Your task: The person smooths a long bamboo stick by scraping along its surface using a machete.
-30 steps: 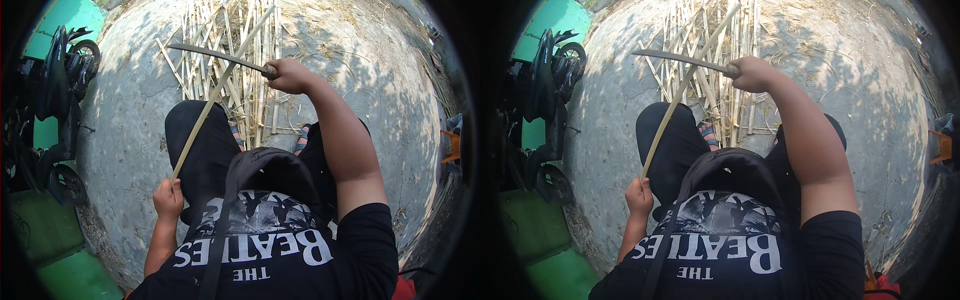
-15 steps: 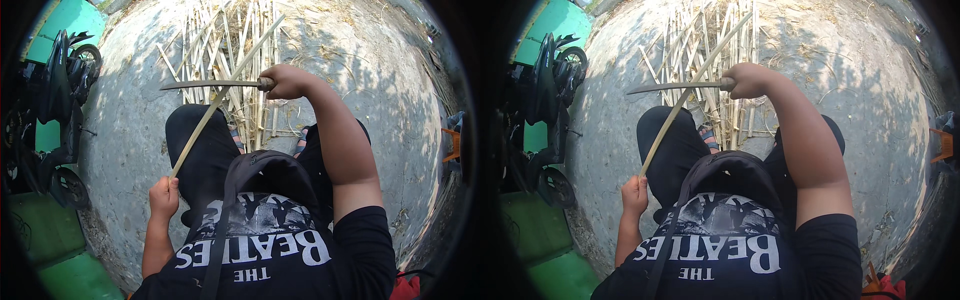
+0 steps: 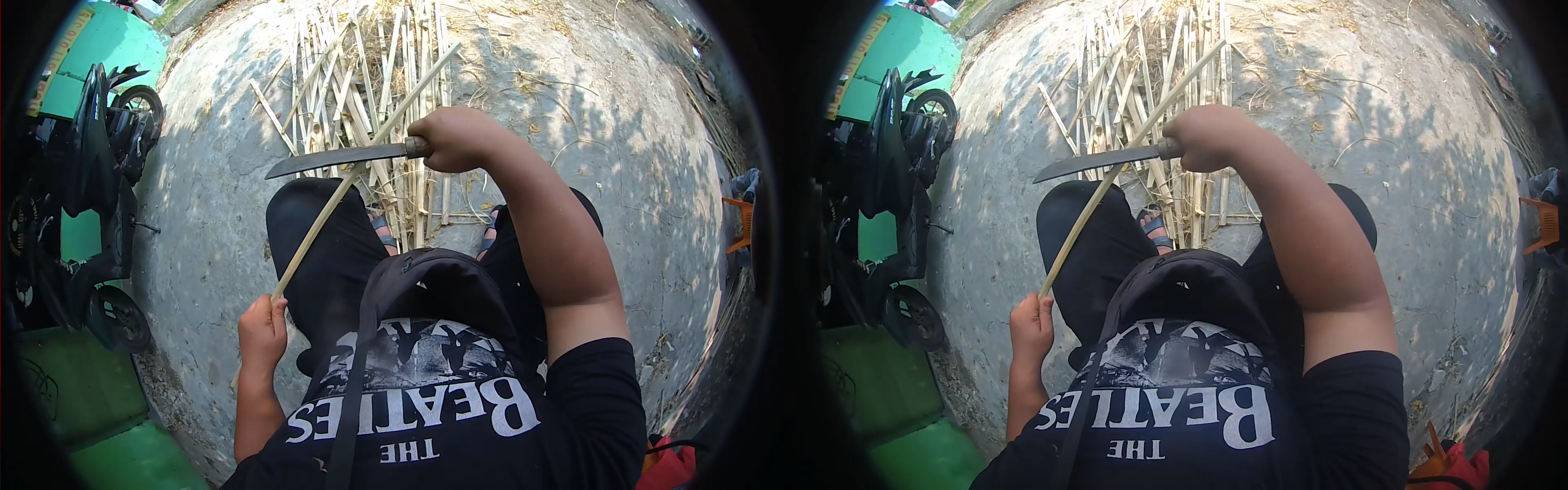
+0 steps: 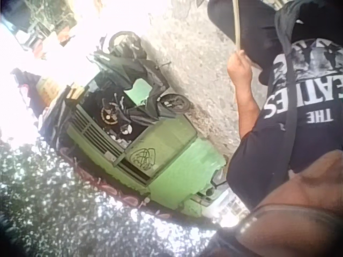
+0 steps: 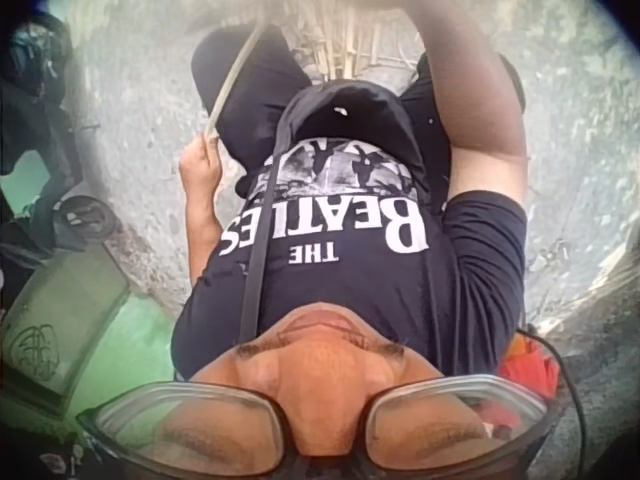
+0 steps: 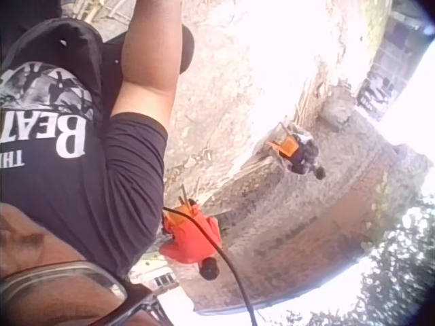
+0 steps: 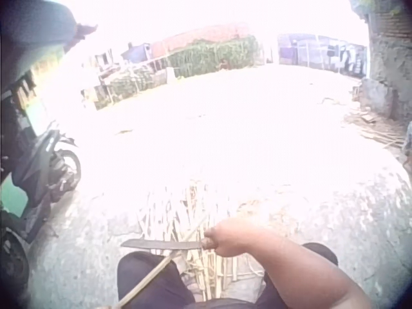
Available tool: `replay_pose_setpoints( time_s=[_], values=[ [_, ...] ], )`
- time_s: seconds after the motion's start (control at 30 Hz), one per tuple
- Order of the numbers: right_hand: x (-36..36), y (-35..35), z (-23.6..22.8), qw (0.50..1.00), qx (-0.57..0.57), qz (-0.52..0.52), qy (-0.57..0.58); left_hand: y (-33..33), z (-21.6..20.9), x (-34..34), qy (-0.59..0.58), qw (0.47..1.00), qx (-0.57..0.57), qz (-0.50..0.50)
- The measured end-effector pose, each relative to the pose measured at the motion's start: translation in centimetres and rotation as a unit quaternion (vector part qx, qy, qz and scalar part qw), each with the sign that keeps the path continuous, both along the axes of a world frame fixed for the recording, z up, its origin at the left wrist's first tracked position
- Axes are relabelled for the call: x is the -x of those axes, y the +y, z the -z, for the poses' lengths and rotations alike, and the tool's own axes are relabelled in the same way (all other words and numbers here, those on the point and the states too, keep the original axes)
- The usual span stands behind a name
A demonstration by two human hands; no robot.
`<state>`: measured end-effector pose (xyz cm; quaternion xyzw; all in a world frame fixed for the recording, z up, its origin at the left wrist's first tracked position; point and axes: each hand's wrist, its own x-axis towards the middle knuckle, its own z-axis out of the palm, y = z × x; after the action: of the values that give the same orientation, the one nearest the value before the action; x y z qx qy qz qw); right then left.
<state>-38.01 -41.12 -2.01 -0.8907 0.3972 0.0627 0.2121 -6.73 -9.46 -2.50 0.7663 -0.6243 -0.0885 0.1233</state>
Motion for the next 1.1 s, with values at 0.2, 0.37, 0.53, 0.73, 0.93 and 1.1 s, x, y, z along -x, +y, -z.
replay_pose_setpoints(
  time_s=[0.2, 0.37, 0.53, 0.73, 0.93, 1.1],
  values=[
    [4.5, -6.3, 6.9, 0.959, -0.106, 0.182, -0.188, 0.5, 1.5, 1.3, -0.049, 0.998, 0.032, -0.031],
    [4.5, -6.0, 6.3, 0.953, -0.024, 0.266, -0.142, -0.2, 0.1, 2.1, -0.015, 0.998, 0.054, -0.026],
    [0.0, -0.5, 1.2, 0.998, -0.034, 0.043, -0.034, 0.1, -0.2, 2.5, 0.032, 0.998, -0.023, -0.048],
    [-1.6, -0.3, 2.4, 0.990, -0.100, -0.048, -0.093, 1.2, 2.2, 2.7, -0.046, 0.998, 0.028, -0.040],
    [2.8, -4.3, 4.0, 0.976, -0.046, 0.161, -0.140, 0.6, 2.1, 2.9, -0.049, 0.997, 0.046, -0.031],
    [-0.7, 0.4, 2.0, 0.998, -0.013, 0.012, -0.066, 0.3, 1.4, 2.7, 0.008, 1.000, 0.009, -0.029]
  ],
)
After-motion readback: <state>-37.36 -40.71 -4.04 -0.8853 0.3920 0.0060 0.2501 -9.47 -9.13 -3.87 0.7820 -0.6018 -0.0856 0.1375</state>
